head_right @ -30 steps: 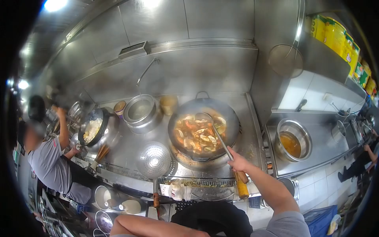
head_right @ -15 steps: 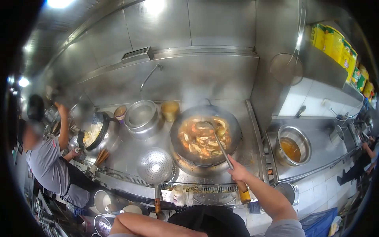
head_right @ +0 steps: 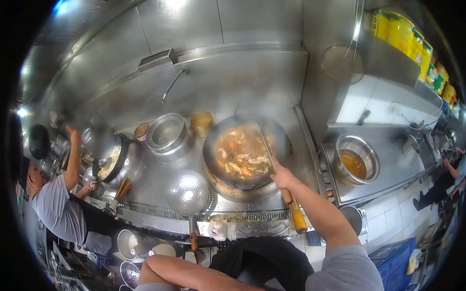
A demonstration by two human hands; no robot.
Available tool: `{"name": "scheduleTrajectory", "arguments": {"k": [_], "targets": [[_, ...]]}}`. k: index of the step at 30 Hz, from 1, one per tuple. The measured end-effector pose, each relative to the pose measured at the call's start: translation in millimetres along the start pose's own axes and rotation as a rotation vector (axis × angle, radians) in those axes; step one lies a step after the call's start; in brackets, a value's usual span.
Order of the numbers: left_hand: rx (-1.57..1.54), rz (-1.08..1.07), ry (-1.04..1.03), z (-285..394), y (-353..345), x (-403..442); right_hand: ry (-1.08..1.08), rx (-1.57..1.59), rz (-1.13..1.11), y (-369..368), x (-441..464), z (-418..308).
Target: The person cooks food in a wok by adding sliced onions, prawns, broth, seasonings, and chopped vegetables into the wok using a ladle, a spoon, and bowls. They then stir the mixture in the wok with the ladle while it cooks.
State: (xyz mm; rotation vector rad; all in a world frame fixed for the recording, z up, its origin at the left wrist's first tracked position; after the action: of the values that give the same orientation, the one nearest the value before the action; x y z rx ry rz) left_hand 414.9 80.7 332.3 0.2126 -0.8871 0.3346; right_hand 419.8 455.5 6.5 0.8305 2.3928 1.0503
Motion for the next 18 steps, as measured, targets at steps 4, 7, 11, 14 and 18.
{"name": "scheduleTrajectory", "arguments": {"k": [4,7,11,14,18], "targets": [[0.305,0.038,0.261,-4,11,6,-0.175,0.817,-0.356,-11,-42,-37],[0.388,-0.119,0.646,3,21,18,-0.115,0.714,-0.347,-15,-47,-8],[0.104,-0.088,0.668,-7,77,-24,0.005,0.340,-0.188,-10,-56,-22],[0.140,0.536,0.607,-6,161,-103,-0.183,0.328,-0.141,-20,-64,-41],[0.889,0.938,0.975,-70,251,-265,-0.275,0.331,-0.081,-9,-56,-56]]}}
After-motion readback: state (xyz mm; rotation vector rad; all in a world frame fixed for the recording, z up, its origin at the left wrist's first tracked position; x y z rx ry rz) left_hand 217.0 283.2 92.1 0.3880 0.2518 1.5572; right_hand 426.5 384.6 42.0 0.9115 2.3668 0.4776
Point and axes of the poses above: each hand's wrist, its own x-axis towards the middle knuckle, its own y-axis out of the back of the hand, z = x × y, the point moved 4 cm from there along x, towards the middle knuckle, and after that the axes turned 10 degrees about -z, right-handed, at the moved point
